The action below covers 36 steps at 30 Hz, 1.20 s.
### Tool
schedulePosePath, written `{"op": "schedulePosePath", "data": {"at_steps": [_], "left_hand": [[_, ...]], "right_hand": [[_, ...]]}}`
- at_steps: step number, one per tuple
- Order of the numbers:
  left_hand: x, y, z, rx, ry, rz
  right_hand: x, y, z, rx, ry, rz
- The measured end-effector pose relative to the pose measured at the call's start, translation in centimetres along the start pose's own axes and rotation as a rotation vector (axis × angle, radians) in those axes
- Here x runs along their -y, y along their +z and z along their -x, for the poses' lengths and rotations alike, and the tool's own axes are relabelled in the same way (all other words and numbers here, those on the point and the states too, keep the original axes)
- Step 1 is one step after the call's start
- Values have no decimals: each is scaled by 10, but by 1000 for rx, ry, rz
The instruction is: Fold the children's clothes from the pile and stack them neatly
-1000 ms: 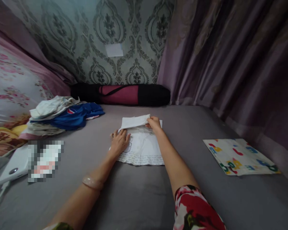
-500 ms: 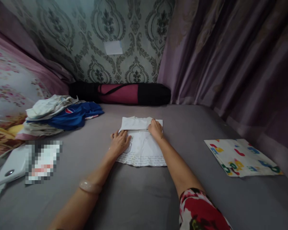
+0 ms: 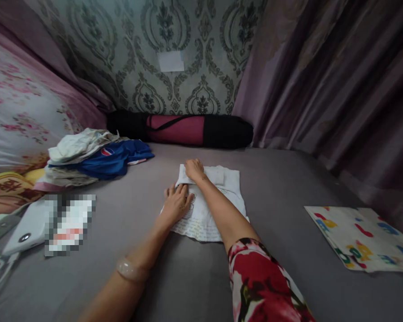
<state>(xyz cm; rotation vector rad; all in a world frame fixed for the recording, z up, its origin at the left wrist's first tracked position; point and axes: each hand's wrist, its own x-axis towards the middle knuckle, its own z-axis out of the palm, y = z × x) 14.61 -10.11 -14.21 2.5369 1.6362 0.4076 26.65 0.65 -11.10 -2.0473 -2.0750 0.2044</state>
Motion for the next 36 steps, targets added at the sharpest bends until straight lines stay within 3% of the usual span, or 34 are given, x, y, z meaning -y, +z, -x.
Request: {"op": "schedulePosePath", "data": {"at_steps": [6,15,20,26,30,36], "left_hand": [[-1,2,-2,44,-51,62],[-2,3,-4,85,-184,155],[2,0,-2,-18,-196,128],[4,-5,-1,-136,-226,157],[5,-7,-3,-177,-247,183],[11,-6,-2,-234,-291,114]], "right_hand": [[6,23,-27,-15,58,-19],[2,48,-20,-188,44,-27],[1,41,-22,-139,49,-10],[0,22,-4,-62,-81,20],[5,32,13,-26,-192,1],[9,54,18,-3,-134,-35]]}}
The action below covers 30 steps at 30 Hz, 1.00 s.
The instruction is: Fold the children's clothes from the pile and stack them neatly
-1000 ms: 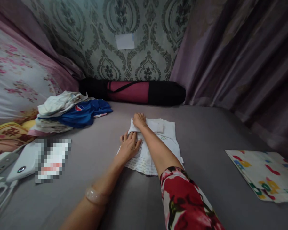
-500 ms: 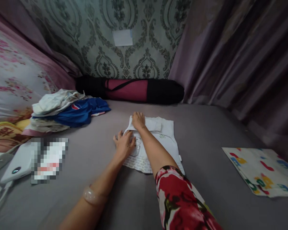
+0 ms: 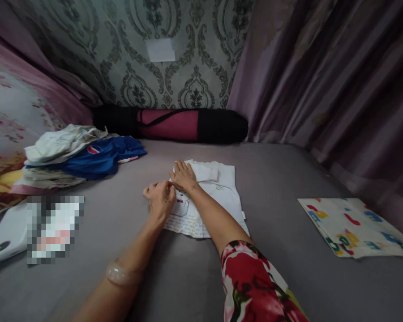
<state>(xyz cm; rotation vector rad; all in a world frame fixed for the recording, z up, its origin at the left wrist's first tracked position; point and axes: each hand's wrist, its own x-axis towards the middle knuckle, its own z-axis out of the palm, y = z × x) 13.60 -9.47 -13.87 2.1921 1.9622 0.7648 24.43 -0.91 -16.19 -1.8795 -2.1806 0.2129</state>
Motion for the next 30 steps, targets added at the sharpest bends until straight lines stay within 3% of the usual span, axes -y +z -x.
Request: {"op": "schedulePosePath", "data": {"at_steps": [4,10,16,23,30], "left_hand": [[-1,2,0,-18,64,-18],[-3,2,-1,77,209,44],[-1,15,3,140,329,-16],[0,21,5,306,312,-153],[3,22,4,305,306,-132]], "right_hand": [[0,-2,0,16,-8,3],[-9,-22,5,120,-56,-79],[-26,-42,36,-8,1,27],[-36,-30,55,43,72,83],[-42,-41,53,87,68,22]]}}
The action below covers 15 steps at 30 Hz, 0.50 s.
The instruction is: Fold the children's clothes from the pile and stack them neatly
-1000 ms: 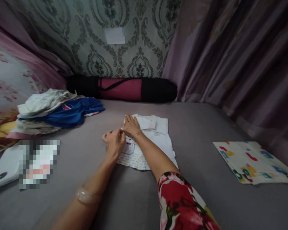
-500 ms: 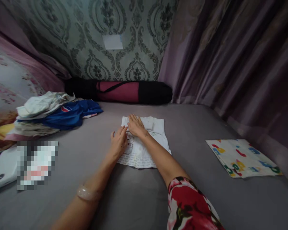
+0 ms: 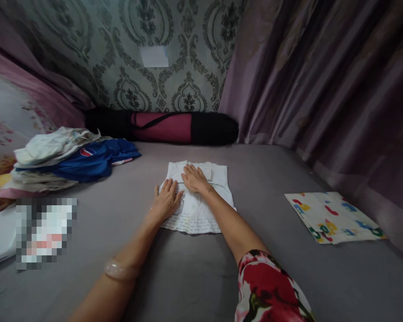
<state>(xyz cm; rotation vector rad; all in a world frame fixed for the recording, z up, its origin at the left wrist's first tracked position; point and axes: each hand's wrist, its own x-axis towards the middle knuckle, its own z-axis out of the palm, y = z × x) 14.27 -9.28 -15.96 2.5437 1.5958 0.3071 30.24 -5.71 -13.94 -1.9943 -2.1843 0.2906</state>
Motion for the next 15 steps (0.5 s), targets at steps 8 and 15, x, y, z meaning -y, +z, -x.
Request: {"op": "schedulePosePath", "data": {"at_steps": [8,15], "left_hand": [[-1,-3,3,5,9,-10],[-2,-7,4,4,-12,-21]], "right_hand": [[-11,10,9,-128,165,70],[-28,-5,3,-61,210,-25]]}}
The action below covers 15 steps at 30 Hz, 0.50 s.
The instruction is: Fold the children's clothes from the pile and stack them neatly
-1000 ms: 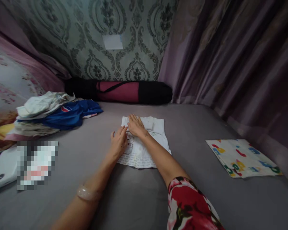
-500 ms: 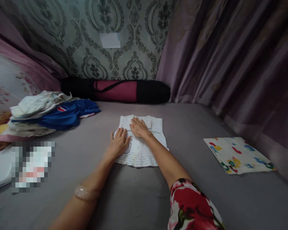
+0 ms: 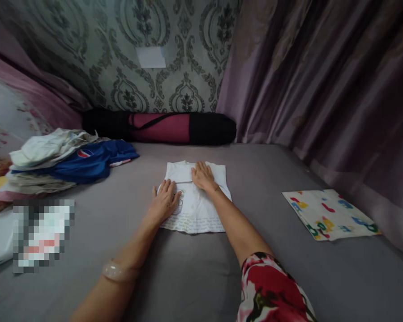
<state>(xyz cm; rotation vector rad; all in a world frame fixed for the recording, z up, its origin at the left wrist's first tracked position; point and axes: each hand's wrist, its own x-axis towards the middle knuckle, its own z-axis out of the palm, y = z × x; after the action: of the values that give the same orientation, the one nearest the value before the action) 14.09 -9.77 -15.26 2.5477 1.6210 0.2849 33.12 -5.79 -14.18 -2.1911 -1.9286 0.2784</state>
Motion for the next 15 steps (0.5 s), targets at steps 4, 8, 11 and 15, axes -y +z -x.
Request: {"op": "schedulePosePath", "data": {"at_steps": [4,8,11,15], "left_hand": [[-1,-2,0,22,-7,7],[-1,-1,-1,28,-11,7],[0,-1,-1,23,-6,8],[2,0,0,-24,6,20]], "right_hand": [[-11,2,-2,-48,108,37],[-14,5,-4,-31,110,38],[-18,-5,-4,62,91,-22],[-26,-18,15,92,61,-81]]}}
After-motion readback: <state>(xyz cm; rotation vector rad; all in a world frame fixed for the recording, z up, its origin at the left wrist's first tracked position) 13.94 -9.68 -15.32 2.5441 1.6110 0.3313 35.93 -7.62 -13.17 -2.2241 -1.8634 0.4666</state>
